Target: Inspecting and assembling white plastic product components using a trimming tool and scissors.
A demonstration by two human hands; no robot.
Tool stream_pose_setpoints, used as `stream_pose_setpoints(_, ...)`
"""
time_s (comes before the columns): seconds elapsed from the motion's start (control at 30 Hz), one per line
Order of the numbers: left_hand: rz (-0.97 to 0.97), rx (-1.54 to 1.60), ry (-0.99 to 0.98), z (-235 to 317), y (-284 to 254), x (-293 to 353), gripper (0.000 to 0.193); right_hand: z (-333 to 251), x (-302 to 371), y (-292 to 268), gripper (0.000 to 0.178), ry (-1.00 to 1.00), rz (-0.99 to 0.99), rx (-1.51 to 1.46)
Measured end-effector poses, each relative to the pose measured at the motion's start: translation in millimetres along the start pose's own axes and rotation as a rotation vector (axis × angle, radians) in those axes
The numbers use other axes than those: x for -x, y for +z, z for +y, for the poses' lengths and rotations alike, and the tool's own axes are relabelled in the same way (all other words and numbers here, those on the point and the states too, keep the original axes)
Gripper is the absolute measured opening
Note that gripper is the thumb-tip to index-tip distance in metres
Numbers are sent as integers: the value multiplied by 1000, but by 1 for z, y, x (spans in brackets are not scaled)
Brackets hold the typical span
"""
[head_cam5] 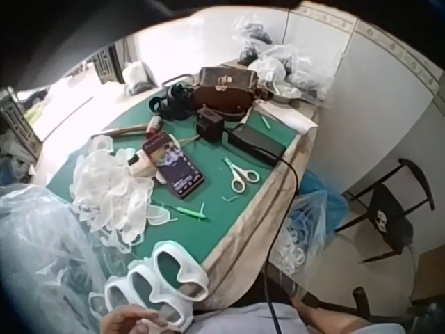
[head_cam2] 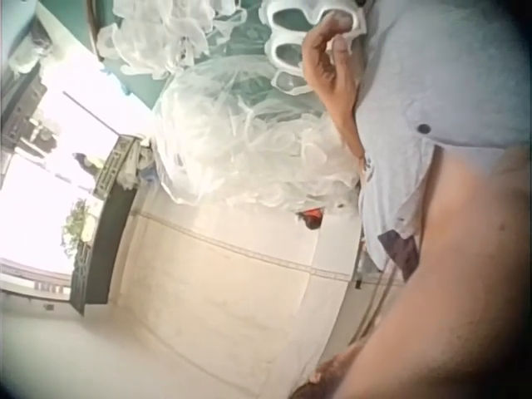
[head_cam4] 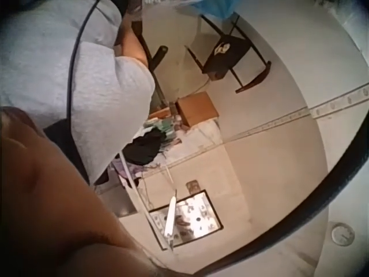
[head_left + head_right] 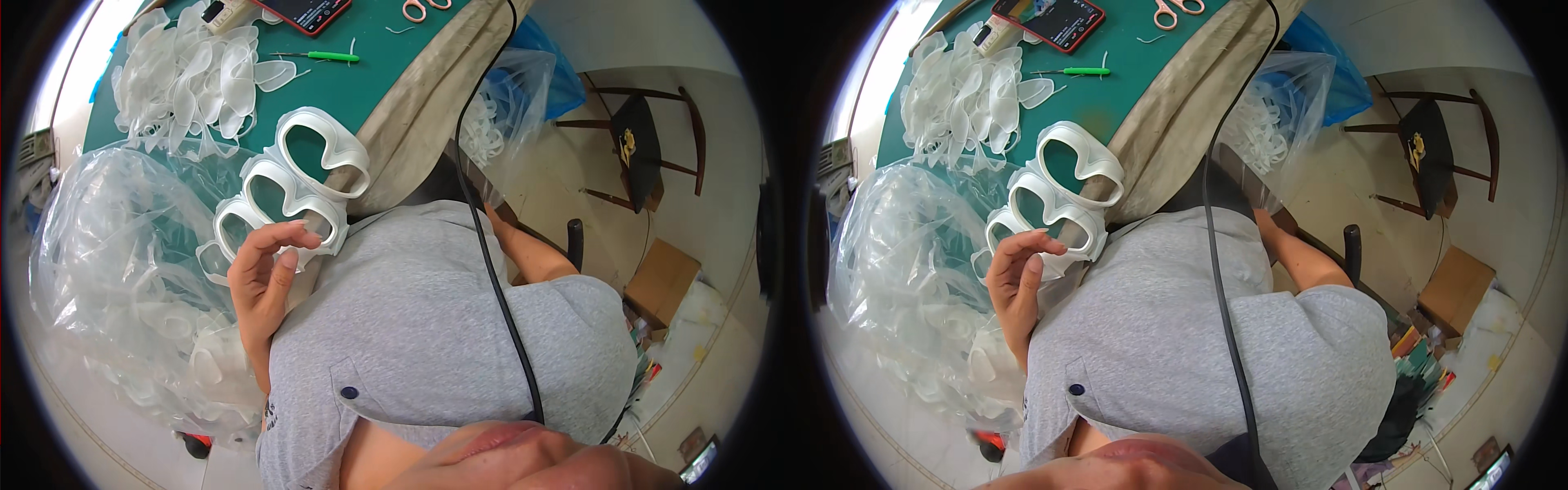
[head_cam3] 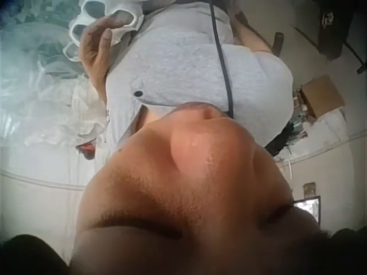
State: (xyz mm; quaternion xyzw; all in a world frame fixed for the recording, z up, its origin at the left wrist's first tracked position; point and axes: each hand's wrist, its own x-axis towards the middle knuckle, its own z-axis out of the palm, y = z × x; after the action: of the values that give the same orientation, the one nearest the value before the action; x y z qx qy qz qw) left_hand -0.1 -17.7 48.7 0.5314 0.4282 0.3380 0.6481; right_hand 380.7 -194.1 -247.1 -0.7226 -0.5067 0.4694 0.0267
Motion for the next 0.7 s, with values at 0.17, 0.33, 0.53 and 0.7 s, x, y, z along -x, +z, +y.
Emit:
stream_pose_setpoints(0.17,9,-10,5,2,3,4,24,25,19,13,33,-9,-142,-41)
stream_pose_setpoints(0.33,71,-1,-47,-1,8,5,22,58,19,24,33,-25,-282,-65)
stream_pose_setpoints(0.53,217,10,-11,-21,13,5,20,105,9,17,33,-26,-464,-63)
stream_pose_setpoints(0.7,457,-47,203,-26,20,17,19,139,-16,-9,33,-17,-640,-39)
